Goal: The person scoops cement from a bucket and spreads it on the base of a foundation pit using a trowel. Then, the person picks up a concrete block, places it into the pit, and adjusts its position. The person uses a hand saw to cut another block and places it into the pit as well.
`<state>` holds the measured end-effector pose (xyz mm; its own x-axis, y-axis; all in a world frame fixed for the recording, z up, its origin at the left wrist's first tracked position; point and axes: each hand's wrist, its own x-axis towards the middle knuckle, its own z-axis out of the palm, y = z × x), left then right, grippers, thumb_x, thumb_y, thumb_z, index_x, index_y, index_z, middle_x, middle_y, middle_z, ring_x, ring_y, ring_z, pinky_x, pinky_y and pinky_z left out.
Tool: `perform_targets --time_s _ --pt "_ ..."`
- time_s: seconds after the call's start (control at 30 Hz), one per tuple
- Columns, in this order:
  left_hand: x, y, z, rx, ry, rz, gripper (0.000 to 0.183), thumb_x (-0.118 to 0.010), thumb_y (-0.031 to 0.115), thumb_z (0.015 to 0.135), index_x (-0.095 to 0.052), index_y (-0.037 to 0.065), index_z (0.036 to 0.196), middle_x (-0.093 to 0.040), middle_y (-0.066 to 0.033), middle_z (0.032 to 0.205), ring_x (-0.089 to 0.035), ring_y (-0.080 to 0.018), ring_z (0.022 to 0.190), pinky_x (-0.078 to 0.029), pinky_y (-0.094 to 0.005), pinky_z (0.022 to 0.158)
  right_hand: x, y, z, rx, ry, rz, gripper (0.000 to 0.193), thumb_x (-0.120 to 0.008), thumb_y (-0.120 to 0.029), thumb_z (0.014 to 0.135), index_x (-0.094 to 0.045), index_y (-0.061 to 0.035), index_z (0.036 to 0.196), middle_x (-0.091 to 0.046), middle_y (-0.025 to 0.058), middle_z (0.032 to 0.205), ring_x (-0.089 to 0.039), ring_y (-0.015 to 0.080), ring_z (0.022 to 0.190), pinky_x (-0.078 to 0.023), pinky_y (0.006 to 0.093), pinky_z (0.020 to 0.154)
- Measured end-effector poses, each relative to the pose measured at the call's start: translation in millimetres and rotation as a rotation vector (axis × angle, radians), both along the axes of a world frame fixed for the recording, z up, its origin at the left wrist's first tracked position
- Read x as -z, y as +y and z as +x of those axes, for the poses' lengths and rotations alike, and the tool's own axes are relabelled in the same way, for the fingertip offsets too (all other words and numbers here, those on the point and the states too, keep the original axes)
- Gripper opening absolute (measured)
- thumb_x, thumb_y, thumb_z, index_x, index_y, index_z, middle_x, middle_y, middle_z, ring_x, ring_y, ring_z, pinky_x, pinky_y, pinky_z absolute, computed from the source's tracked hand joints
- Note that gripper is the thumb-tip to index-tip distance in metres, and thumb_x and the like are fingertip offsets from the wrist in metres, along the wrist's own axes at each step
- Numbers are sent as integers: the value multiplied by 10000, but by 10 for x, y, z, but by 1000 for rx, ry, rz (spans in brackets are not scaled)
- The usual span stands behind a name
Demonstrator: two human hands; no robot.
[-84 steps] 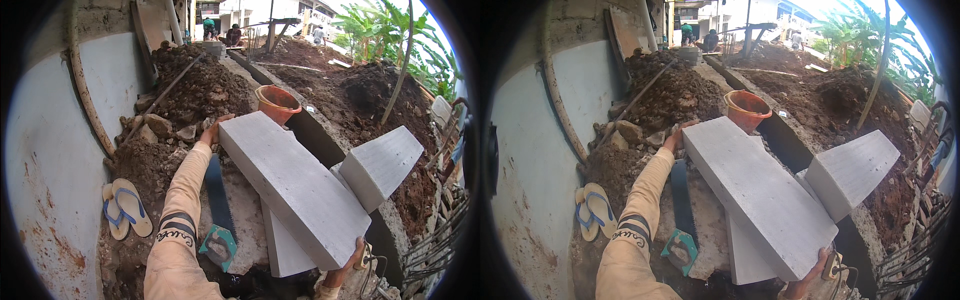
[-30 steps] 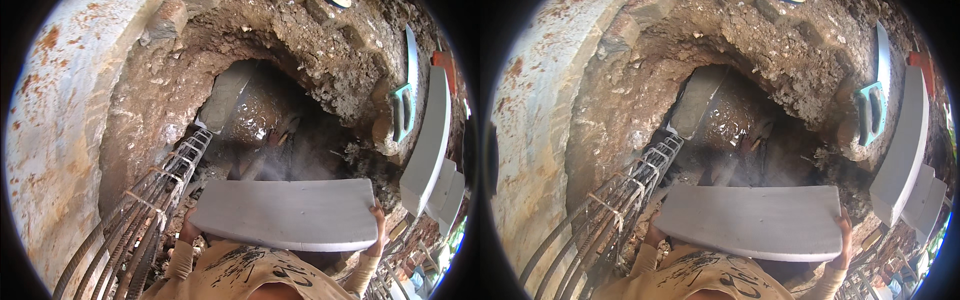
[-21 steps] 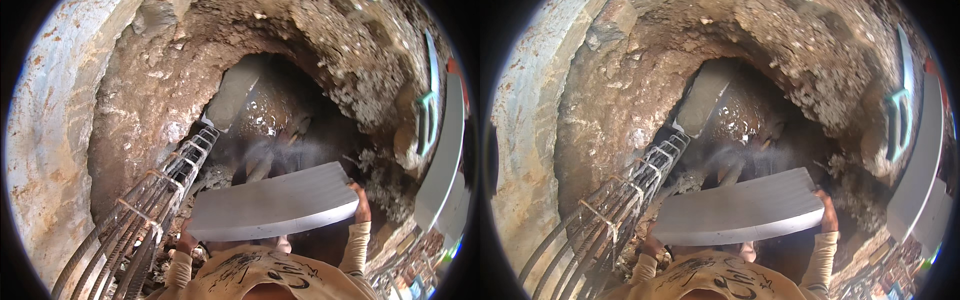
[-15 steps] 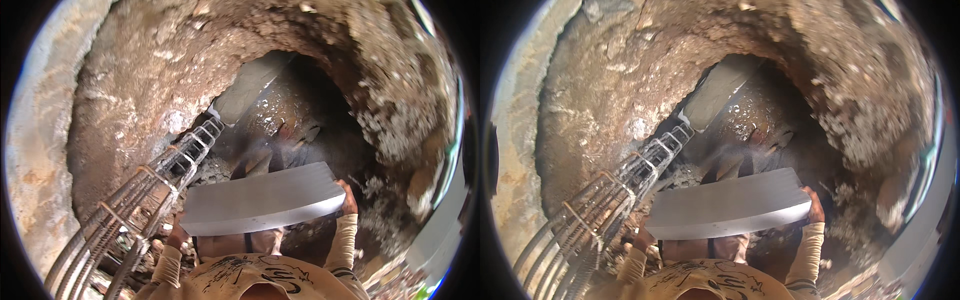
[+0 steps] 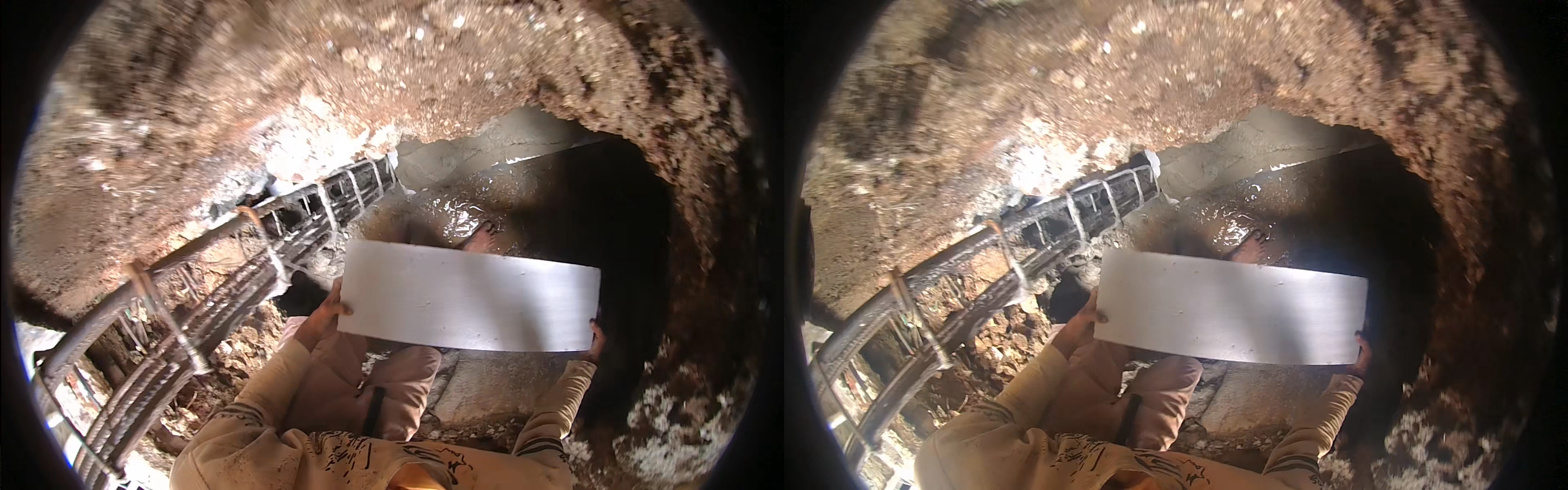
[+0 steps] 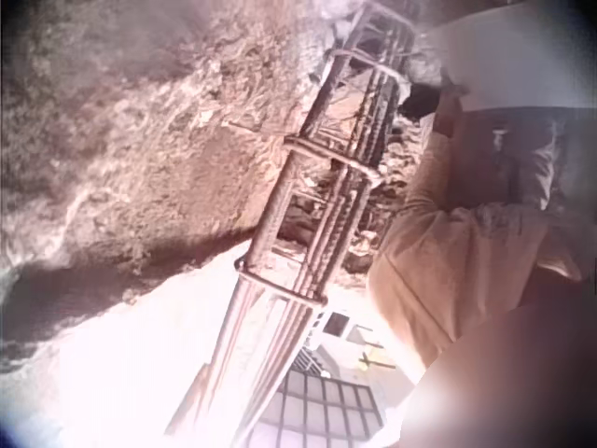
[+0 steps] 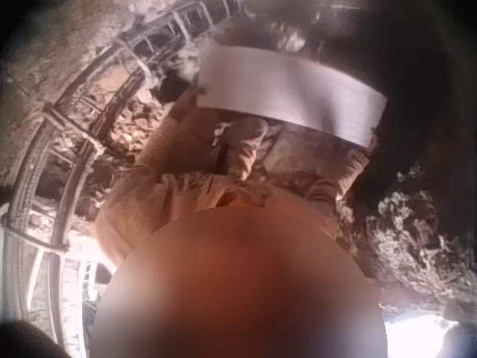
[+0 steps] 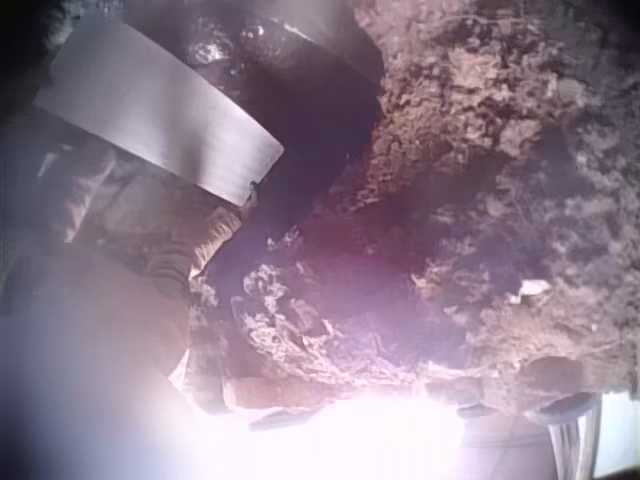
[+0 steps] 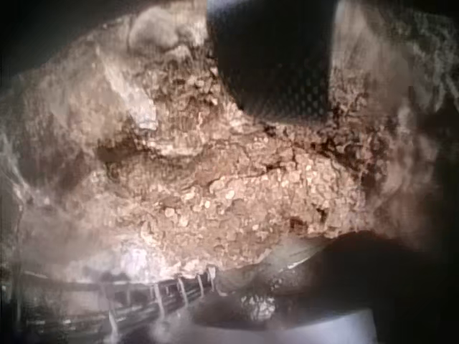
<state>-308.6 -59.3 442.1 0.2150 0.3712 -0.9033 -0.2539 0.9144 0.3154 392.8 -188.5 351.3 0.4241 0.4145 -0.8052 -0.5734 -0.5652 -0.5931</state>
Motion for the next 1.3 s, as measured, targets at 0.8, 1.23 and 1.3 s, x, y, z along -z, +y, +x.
perform_targets --time_s 0.8,1.23,1.3 --pt "2125 1480 1425 -286 257 381 604 -739 232 950 -473 -30 1424 -630 -145 1260 -627 -228 1118 -512 -371 960 819 3791 -184 -663 -599 385 433 -511 -231 1081 -553 9 1439 -564 119 1469 -524 196 1351 -374 328 1183" --pt "2481 1721 1395 -379 305 492 741 -745 302 933 -398 -34 1495 -538 -152 1396 -503 -257 1293 -388 -395 1109 1590 5183 42 -972 -617 749 399 -400 -148 1096 -553 27 1420 -554 125 1478 -526 218 1358 -376 333 1189" --pt "2461 1802 1408 -372 335 502 746 -743 306 934 -393 -35 1497 -536 -148 1399 -502 -255 1295 -385 -394 1112 1684 5245 48 -946 -606 759 375 -437 -154 1087 -585 12 1389 -576 117 1440 -545 210 1325 -396 334 1169"
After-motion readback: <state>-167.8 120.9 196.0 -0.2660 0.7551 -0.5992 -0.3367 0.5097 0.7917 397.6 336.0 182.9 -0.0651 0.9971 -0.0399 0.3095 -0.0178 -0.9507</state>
